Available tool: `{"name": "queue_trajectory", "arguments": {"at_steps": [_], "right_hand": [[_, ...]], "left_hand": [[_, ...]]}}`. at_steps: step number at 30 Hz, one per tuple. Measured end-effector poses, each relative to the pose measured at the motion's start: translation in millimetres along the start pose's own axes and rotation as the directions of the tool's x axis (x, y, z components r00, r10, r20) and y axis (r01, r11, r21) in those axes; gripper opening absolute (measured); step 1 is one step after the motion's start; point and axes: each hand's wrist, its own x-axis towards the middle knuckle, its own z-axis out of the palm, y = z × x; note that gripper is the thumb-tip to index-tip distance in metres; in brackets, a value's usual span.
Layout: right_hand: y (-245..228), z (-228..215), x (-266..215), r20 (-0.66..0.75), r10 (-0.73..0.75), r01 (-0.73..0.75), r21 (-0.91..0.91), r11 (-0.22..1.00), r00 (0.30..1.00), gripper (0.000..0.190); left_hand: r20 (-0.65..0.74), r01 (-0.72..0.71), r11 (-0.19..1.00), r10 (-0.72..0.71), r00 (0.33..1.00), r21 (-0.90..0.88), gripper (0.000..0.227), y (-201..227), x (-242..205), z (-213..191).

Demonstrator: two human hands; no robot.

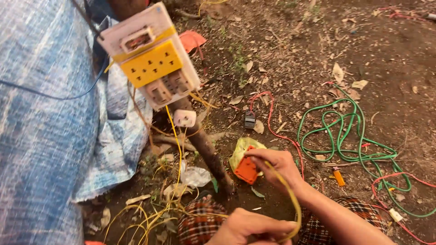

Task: Securing a tarp to a wooden pole and testing an outdoor electrical outlet with a voltage tester.

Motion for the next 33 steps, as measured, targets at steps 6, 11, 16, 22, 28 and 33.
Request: {"name": "queue_trajectory", "arguments": {"at_steps": [6, 11, 16, 22, 28, 33], "right_hand": [[6.3, -41.5, 5.7, -0.283, -0.233, 0.22, -0.077, 0.972, 0.93, 0.02], [3.7, -33.6, 3.4, -0.242, -0.668, 0.564, -0.382, 0.732, 0.704, 0.015], [-10.1, -10.9, -6.2, 0.022, -0.793, 0.758, -0.311, 0.573, 0.609, 0.029], [-4.4, -2.4, -7.6, 0.244, -0.726, 0.762, -0.294, 0.576, 0.643, 0.037], [6.1, 2.4, -4.4, 0.269, -0.668, 0.72, -0.284, 0.634, 0.694, 0.035], [9.5, 1.4, 0.8, -0.09, -0.517, 0.501, -0.154, 0.852, 0.851, 0.017]], "left_hand": [[0.02, 0.284, 0.959, -0.284, 0.959, -0.009, 0.025, -68.9, 58.9, -39.3], [-0.323, 0.322, 0.766, -0.557, 0.765, -0.557, 0.049, -53.5, 96.4, -66.4], [-0.214, 0.154, 0.718, -0.394, 0.894, -0.679, 0.077, -66.7, 90.8, -74.9], [-0.483, -0.198, 0.577, -0.396, 0.78, -0.792, 0.053, -56.8, 81.4, -93.8], [-0.61, -0.244, 0.645, -0.434, 0.663, -0.724, 0.056, -51.4, 74.4, -98.3], [-0.662, -0.266, 0.693, -0.395, 0.637, -0.67, 0.047, -50.0, 71.6, -98.0]]}}
